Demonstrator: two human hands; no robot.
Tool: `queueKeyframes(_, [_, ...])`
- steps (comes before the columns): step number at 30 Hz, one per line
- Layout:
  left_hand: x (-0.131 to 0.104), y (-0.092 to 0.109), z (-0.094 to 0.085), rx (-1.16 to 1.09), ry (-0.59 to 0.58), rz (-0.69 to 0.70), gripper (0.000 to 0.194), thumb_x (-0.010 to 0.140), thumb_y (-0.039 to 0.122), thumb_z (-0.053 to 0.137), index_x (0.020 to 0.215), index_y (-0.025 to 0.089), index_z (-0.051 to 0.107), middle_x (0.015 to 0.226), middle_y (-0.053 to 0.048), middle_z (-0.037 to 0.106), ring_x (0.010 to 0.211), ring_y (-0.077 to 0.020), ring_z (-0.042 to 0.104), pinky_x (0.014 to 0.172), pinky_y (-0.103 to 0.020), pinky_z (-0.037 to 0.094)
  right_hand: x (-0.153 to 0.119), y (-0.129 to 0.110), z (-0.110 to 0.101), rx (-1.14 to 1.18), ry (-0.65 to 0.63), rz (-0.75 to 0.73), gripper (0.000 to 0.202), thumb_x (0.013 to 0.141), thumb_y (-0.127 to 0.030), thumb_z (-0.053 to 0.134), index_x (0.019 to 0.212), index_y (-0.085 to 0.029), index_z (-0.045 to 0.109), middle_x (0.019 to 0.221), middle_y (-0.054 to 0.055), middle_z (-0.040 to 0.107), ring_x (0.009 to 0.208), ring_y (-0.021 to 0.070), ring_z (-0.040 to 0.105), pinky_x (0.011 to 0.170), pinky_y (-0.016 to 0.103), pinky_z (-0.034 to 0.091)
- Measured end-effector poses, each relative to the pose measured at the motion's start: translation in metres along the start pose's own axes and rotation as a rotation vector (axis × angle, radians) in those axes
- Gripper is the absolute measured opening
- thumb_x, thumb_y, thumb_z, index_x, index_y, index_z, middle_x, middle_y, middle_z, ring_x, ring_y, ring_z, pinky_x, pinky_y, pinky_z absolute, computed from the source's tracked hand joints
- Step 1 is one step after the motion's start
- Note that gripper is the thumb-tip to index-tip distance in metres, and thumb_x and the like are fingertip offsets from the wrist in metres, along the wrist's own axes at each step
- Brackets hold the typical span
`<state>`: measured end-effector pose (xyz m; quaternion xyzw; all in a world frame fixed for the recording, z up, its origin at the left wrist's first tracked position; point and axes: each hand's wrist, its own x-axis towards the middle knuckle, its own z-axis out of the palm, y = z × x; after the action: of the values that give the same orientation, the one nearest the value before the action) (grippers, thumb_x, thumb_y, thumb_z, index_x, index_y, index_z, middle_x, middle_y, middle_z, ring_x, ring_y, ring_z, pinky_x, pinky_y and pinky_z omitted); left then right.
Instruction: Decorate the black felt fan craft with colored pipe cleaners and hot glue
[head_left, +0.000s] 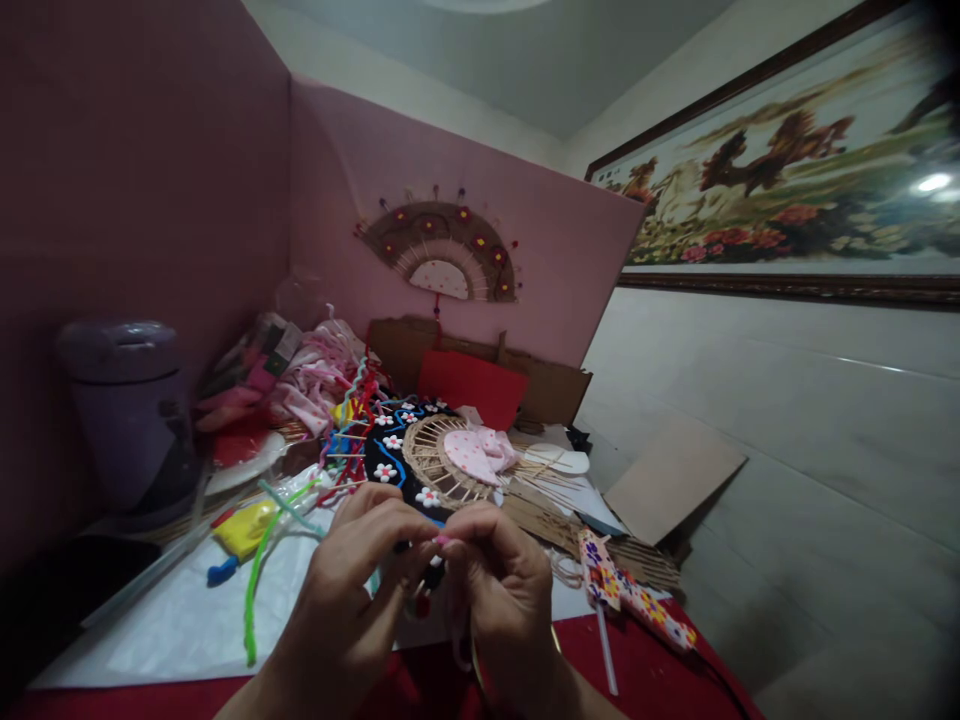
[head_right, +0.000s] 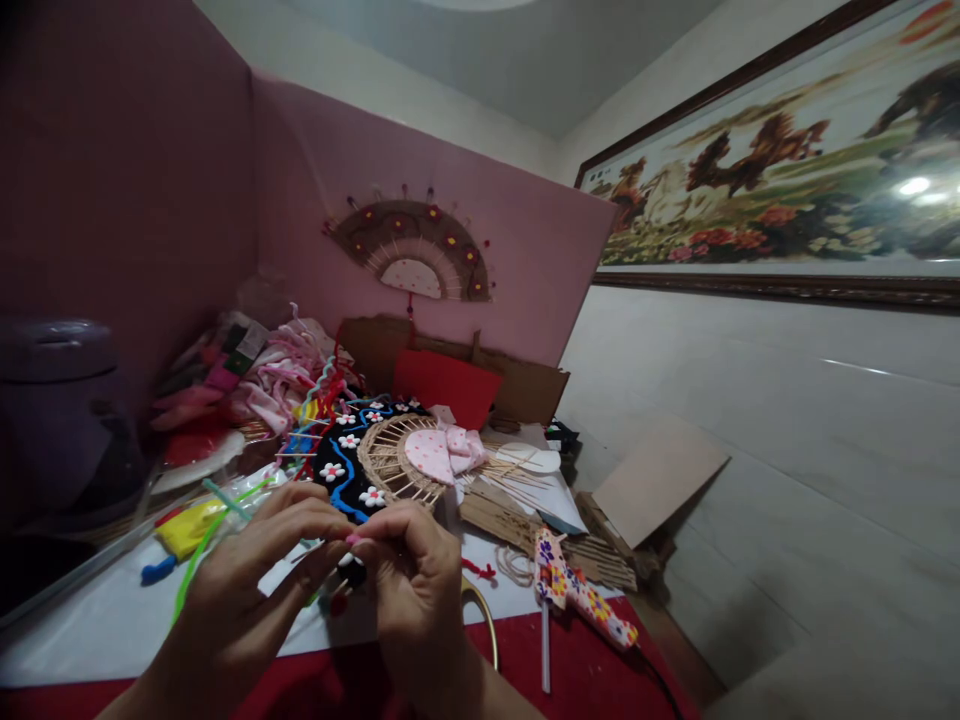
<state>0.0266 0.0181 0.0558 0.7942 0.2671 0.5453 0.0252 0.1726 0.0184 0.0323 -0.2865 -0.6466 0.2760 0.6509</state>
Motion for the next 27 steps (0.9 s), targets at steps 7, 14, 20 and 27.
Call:
queueKeyframes(7, [-0.004, 0.000, 0.000, -0.074, -0.015, -0.171, 0.011, 0.086, 0.013, 0.052, 0.080, 0.019, 0.057, 0.080, -0.002, 0.059, 0.079, -0.0148, 0.054, 0.067, -0.025, 0.045, 0.005, -0.005, 0.001, 0.054, 0.008, -0.043, 0.014, 0.079, -0.012, 0.063, 0.084, -0.022, 0.072, 0.076, 0.001, 0.063, 0.064, 0.0108, 0.057, 0.055, 0.021, 0.046])
queueKeyframes(14, [-0.004, 0.002, 0.000, -0.175, -0.061, -0.242, 0.011, 0.089, 0.019, 0.051, 0.082, 0.019, 0.060, 0.078, -0.001, 0.058, 0.074, -0.0127, 0.056, 0.066, -0.025, 0.045, 0.008, -0.013, 0.002, 0.169, -0.037, 0.248, 0.018, 0.078, -0.033, 0.067, 0.074, -0.016, 0.061, 0.055, -0.004, 0.051, 0.046, 0.0072, 0.046, 0.042, 0.018, 0.039])
queueKeyframes(20, [-0.003, 0.002, 0.000, -0.180, -0.064, -0.304, 0.015, 0.087, 0.024, 0.054, 0.075, 0.018, 0.063, 0.063, 0.002, 0.061, 0.057, -0.0096, 0.056, 0.053, -0.020, 0.044, 0.008, -0.010, 0.001, 0.181, -0.068, 0.144, 0.013, 0.079, -0.028, 0.066, 0.075, -0.017, 0.062, 0.066, 0.000, 0.056, 0.056, 0.0093, 0.053, 0.048, 0.019, 0.044])
queueKeyframes(27, [0.000, 0.002, 0.002, -0.207, -0.073, -0.277, 0.015, 0.086, 0.020, 0.055, 0.076, 0.018, 0.065, 0.061, 0.003, 0.066, 0.053, -0.0083, 0.060, 0.050, -0.015, 0.046, 0.008, -0.006, 0.001, 0.128, -0.073, 0.120, 0.010, 0.081, -0.025, 0.063, 0.076, -0.017, 0.062, 0.068, -0.001, 0.057, 0.058, 0.0092, 0.053, 0.052, 0.020, 0.044])
